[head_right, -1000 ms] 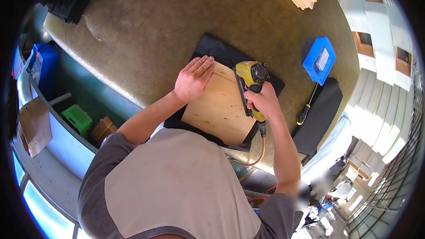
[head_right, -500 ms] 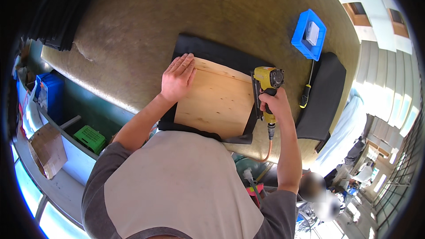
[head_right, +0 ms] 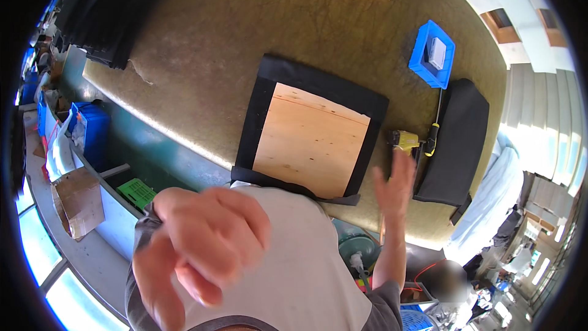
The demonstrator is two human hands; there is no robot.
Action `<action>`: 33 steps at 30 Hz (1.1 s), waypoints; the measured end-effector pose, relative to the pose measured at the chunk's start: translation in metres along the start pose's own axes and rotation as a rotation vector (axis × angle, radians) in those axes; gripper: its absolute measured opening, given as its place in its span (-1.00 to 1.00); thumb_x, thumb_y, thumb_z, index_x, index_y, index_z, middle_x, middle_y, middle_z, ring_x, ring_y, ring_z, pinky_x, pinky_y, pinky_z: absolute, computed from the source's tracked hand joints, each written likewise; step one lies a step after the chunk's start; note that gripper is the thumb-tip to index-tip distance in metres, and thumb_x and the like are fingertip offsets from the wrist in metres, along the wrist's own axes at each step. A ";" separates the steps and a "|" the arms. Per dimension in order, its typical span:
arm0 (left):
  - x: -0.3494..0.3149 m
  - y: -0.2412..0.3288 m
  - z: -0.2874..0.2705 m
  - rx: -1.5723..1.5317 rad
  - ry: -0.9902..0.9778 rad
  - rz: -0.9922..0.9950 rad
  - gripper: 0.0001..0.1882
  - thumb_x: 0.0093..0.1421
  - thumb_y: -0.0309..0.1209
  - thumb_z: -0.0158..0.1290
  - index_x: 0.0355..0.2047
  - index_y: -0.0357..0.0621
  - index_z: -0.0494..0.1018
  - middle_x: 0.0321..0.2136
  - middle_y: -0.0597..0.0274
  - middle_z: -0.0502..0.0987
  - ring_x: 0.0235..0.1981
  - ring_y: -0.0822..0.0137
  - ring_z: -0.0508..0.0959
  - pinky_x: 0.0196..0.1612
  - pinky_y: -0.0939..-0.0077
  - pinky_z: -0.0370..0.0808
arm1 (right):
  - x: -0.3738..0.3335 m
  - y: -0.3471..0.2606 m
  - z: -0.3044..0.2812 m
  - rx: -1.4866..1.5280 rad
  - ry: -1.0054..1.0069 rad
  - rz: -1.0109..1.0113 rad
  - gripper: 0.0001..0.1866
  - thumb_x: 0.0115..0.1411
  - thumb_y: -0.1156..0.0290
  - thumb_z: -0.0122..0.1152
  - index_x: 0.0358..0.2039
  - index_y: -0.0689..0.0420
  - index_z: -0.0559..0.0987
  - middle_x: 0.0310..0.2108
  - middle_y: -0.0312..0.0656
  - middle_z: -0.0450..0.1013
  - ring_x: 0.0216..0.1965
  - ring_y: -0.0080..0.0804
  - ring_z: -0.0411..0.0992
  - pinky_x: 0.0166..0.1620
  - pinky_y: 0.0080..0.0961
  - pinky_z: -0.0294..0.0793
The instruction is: Stapling fabric to a wood panel to create furniture components using a pneumatic stapler.
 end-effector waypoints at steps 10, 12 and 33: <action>-0.005 0.017 0.043 -0.176 -0.071 -0.153 -0.84 0.20 -0.39 0.26 -0.21 0.08 0.55 -0.32 0.19 0.54 -0.44 0.22 0.58 -0.29 0.20 0.57 | -0.109 -0.084 0.068 0.202 -0.277 -0.314 -0.66 -0.03 0.48 0.37 -0.17 0.10 0.61 -0.23 -0.13 0.47 -0.11 -0.14 0.48 -0.09 -0.17 0.42; -0.018 -0.011 0.034 -0.046 -0.085 -0.291 -0.87 0.16 -0.46 0.19 -0.27 -0.17 0.57 -0.29 0.10 0.55 -0.46 0.16 0.55 -0.47 0.25 0.47 | -0.113 -0.079 0.065 0.204 -0.245 -0.308 -0.75 -0.03 0.51 0.33 -0.27 0.09 0.58 -0.29 -0.16 0.45 -0.17 -0.15 0.47 -0.13 -0.18 0.40; -0.240 -0.261 0.014 1.107 -1.232 -0.390 -0.39 0.25 -0.08 0.13 0.27 0.02 0.41 0.38 0.06 0.28 0.43 0.04 0.20 0.46 0.06 0.11 | -0.079 -0.014 0.060 0.249 -0.039 -0.332 -0.79 -0.10 0.42 0.41 -0.52 0.06 0.48 -0.51 -0.29 0.29 -0.41 -0.30 0.40 -0.28 -0.30 0.36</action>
Point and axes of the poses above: each hand's wrist, its own x-axis towards the middle knuckle, its own z-axis out of the palm, y = z × x, the point moved 7 cm from there along x, towards the middle knuckle
